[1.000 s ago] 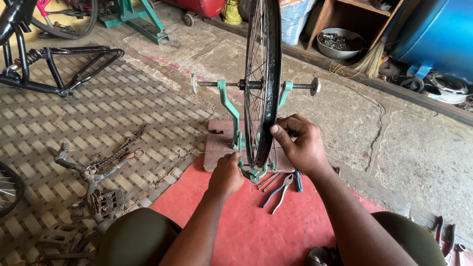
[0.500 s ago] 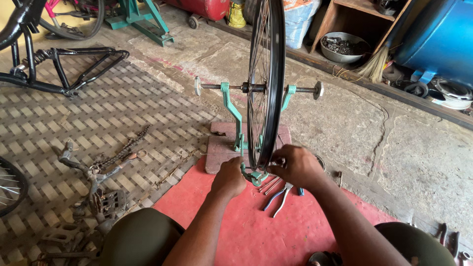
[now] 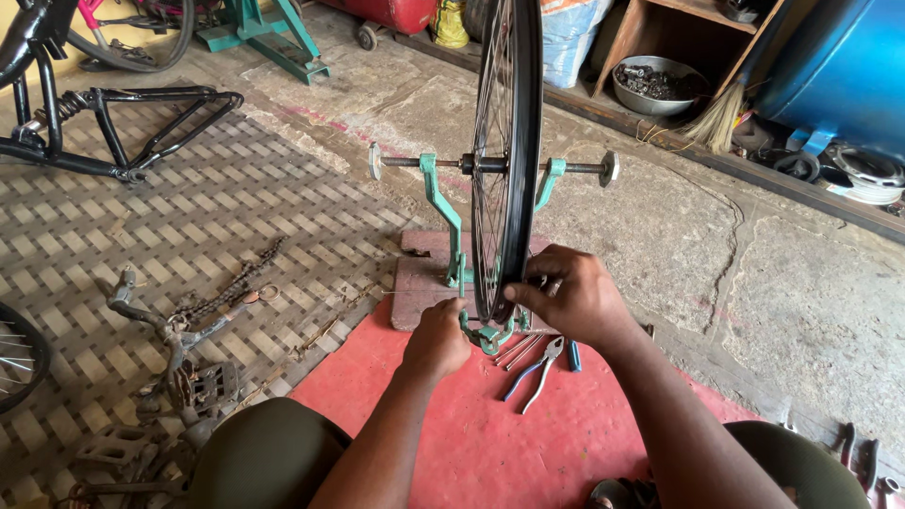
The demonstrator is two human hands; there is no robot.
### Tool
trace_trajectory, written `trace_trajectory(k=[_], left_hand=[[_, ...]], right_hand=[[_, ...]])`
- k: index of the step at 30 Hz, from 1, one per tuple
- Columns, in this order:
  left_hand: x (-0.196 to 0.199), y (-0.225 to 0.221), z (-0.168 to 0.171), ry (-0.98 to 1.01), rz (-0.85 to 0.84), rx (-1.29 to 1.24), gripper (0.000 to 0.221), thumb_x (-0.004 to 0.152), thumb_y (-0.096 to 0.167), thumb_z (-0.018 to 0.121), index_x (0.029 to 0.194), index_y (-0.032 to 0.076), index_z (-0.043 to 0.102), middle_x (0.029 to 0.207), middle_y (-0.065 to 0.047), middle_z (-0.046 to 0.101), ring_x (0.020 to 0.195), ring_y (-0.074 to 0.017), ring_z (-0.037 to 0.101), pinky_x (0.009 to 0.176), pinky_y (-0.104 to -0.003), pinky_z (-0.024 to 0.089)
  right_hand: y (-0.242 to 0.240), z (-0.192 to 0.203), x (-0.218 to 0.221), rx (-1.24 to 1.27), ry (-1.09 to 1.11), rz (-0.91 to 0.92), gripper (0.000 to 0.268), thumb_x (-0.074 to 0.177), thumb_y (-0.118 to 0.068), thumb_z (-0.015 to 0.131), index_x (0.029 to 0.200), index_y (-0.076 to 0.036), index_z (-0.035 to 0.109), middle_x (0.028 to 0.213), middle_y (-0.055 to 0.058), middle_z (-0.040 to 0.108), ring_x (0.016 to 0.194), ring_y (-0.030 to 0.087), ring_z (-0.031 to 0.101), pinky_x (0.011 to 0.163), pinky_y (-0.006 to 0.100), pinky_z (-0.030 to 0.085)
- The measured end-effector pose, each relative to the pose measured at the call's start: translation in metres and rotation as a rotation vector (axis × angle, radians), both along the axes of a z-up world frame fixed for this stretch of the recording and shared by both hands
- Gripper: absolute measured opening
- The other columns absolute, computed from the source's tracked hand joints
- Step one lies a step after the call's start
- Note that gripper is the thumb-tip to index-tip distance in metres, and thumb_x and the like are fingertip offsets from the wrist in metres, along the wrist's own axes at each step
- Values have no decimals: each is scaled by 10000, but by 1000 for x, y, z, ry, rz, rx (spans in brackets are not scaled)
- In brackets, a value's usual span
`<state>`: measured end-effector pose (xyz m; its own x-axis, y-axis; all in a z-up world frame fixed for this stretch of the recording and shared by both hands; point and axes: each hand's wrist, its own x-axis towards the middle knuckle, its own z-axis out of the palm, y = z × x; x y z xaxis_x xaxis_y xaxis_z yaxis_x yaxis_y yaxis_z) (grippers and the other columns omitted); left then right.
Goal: The person trues a bicycle wheel by adjusting the spoke nipples by hand and using a tool, while the wheel is mounted on a stand.
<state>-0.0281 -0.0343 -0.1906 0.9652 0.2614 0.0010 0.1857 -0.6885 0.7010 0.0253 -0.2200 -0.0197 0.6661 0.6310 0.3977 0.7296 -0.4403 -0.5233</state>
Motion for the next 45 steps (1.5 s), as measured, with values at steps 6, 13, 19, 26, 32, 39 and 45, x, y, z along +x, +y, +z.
trace_trajectory(k=[6, 13, 19, 26, 32, 39, 45], left_hand=[[5, 3, -9, -15, -18, 39, 569, 832, 32, 635, 1386, 50, 507, 1400, -153, 562, 1316, -349, 500, 1082, -429, 446], [4, 2, -12, -26, -17, 30, 556, 844, 5, 604, 1390, 61, 523, 1388, -157, 581, 1301, -352, 519, 1085, -421, 456], [4, 3, -7, -4, -21, 31, 553, 849, 11, 611, 1390, 54, 509, 1378, -149, 585, 1286, -344, 525, 1070, -417, 466], [1, 3, -5, 3, -1, 33, 563, 852, 29, 620, 1401, 91, 509, 1382, -138, 555, 1292, -338, 508, 1069, -421, 463], [4, 3, -9, 11, -6, 57, 569, 852, 39, 634, 1404, 76, 500, 1383, -144, 546, 1292, -346, 503, 1074, -424, 455], [6, 2, -20, -71, -16, 77, 530, 828, 31, 642, 1350, 67, 558, 1375, -140, 561, 1289, -351, 508, 1084, -422, 443], [4, -4, -6, -105, -60, 115, 442, 789, 80, 703, 1227, 78, 649, 1345, -139, 581, 1305, -327, 496, 1096, -412, 428]], right_hand=[[1, 5, 1, 100, -47, 25, 277, 809, -269, 846, 911, -20, 781, 843, 111, 742, 696, 210, 725, 641, 330, 565], [0, -5, -1, -96, -22, 11, 181, 812, -209, 833, 888, -48, 797, 860, 122, 751, 711, 253, 726, 664, 360, 573], [1, -10, 1, -114, -16, -1, 311, 718, -245, 895, 884, -10, 777, 839, 151, 742, 705, 278, 720, 624, 388, 565], [2, -6, 3, -46, -20, 2, 272, 775, -250, 861, 847, -7, 763, 807, 128, 732, 682, 251, 726, 624, 373, 568], [4, -3, 0, -43, -10, -28, 246, 765, -229, 863, 836, -11, 774, 794, 128, 727, 680, 258, 714, 633, 380, 557], [6, 3, 3, 41, -47, -12, 228, 810, -246, 830, 871, -33, 777, 837, 103, 735, 675, 229, 719, 608, 358, 555], [6, -4, 0, -17, -23, -29, 251, 796, -254, 844, 839, -19, 766, 792, 112, 711, 664, 251, 704, 608, 378, 549]])
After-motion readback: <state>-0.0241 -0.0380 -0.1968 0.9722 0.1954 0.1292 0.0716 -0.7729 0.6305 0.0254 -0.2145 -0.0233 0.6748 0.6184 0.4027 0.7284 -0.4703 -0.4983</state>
